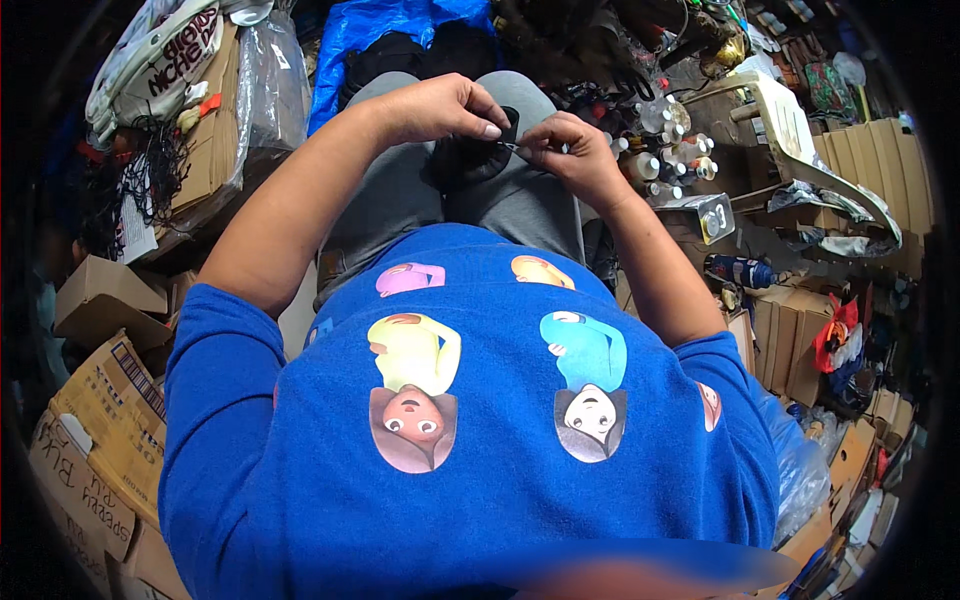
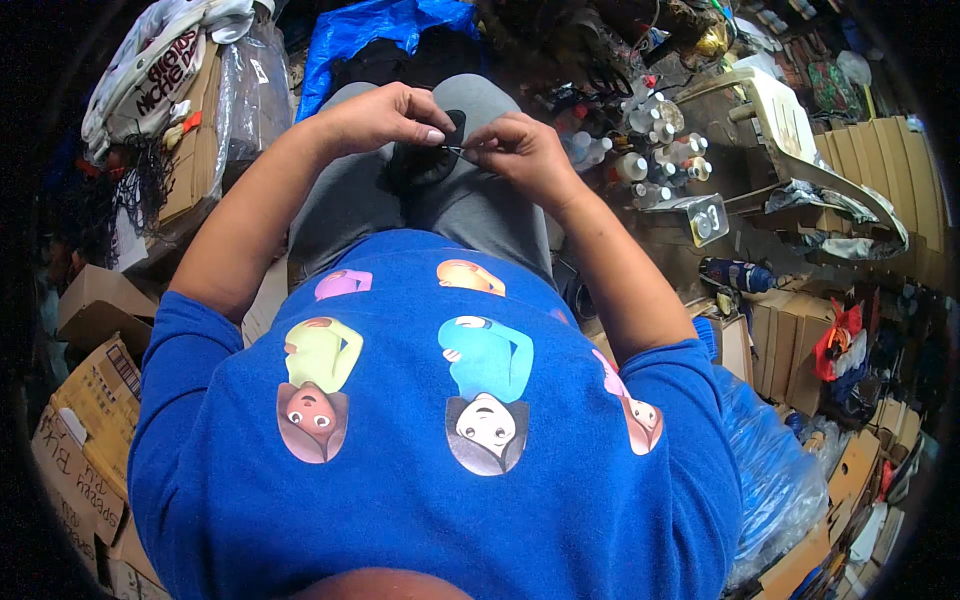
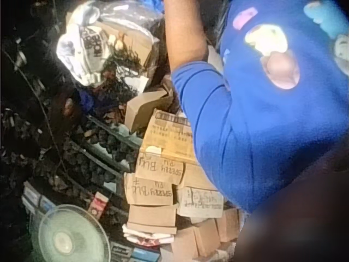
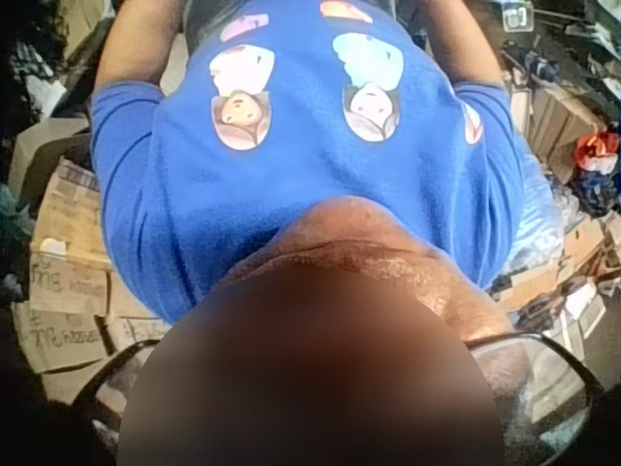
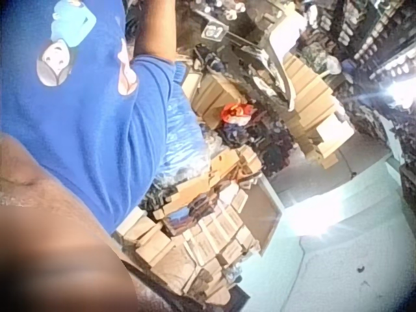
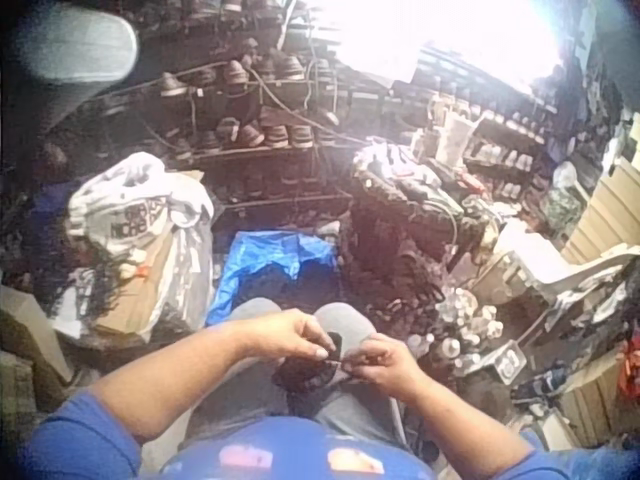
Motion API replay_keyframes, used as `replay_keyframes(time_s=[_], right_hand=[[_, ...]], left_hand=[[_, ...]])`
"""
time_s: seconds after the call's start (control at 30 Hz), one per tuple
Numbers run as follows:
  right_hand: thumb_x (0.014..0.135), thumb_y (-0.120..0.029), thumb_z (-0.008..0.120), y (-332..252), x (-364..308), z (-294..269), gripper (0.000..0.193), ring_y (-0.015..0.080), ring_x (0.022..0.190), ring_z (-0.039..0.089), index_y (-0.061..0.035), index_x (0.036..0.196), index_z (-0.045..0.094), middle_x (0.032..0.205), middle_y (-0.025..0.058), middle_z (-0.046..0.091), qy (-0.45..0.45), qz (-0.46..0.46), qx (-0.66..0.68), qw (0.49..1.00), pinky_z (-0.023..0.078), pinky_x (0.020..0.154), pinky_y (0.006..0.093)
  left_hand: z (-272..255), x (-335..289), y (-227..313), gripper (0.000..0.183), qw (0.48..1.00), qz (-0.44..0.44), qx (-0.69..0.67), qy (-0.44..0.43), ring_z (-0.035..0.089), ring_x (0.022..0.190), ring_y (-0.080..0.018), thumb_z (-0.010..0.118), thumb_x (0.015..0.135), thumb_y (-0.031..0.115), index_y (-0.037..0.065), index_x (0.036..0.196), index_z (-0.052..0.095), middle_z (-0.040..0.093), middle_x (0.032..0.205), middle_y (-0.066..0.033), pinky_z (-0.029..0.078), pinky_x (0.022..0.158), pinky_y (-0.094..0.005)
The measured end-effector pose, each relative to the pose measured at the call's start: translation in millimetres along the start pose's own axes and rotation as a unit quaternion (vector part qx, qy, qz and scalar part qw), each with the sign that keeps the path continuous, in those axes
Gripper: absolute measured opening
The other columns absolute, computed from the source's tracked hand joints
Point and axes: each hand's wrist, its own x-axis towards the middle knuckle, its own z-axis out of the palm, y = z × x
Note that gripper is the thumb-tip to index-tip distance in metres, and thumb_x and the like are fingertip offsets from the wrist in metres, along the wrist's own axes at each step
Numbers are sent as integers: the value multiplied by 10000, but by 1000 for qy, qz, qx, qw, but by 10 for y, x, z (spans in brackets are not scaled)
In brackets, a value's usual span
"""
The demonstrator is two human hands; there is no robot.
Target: Insert and thread a shoelace through the eyelets of a black shoe.
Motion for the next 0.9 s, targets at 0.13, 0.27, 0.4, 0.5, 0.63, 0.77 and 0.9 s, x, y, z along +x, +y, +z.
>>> replay_keyframes(time_s=[0.13, 0.27, 0.4, 0.5, 0.63, 0.77, 0.9], right_hand=[[720, -33, 717, 20, -131, 44, 186, 94, 714, 559, -101, 892, 700, 770, 6, 559, 37, -38, -51, 997, 460, 651, 230], [716, -31, 699, -79, -141, 40, 199, 177, 712, 599, -127, 891, 702, 791, 51, 587, 54, -73, -131, 987, 479, 631, 268], [743, -22, 620, -330, -118, -26, 210, 254, 758, 601, -137, 898, 702, 831, 83, 593, 9, -98, -280, 955, 479, 668, 329], [759, -32, 545, -494, -62, -93, 219, 294, 799, 582, -133, 880, 696, 860, 106, 583, -61, -118, -444, 886, 457, 721, 372], [773, -69, 535, -475, 138, -76, 157, 300, 803, 581, -100, 832, 677, 855, 121, 580, -118, -147, -499, 846, 457, 730, 371], [763, -129, 618, -261, 263, 23, 132, 276, 766, 615, -98, 875, 682, 806, 111, 610, -103, -103, -355, 924, 490, 670, 368], [827, -258, 652, -135, 160, -144, 259, 101, 737, 552, -49, 977, 683, 800, 17, 610, -104, 104, 12, 989, 464, 695, 270]], left_hand=[[-12, -18, 12, 334, 994, 41, 82, -58, 526, 960, -190, 625, 813, 182, 81, 1131, 636, 547, 914, -63, 376, 897, -301], [-3, 17, 67, 343, 992, 5, 108, -68, 513, 962, -208, 601, 823, 165, 106, 1160, 625, 528, 923, -65, 365, 897, -303], [9, 50, 107, 348, 988, -7, 128, -89, 511, 978, -224, 579, 825, 112, 111, 1170, 617, 522, 955, -80, 368, 907, -303], [3, 98, 84, 365, 983, -5, 152, -98, 526, 984, -220, 567, 794, 33, 97, 1150, 621, 544, 959, -85, 388, 905, -303], [-19, 201, 21, 398, 991, 30, 111, -65, 582, 885, -180, 545, 731, -69, 69, 1093, 633, 622, 893, -81, 450, 831, -301], [25, 206, -20, 285, 982, 72, 167, 58, 599, 836, -152, 635, 690, -36, 15, 971, 628, 659, 863, -70, 464, 785, -291], [149, -57, -152, 332, 910, 135, 281, 273, 598, 849, -232, 710, 709, 83, 35, 1018, 598, 632, 922, -109, 460, 783, -315]])
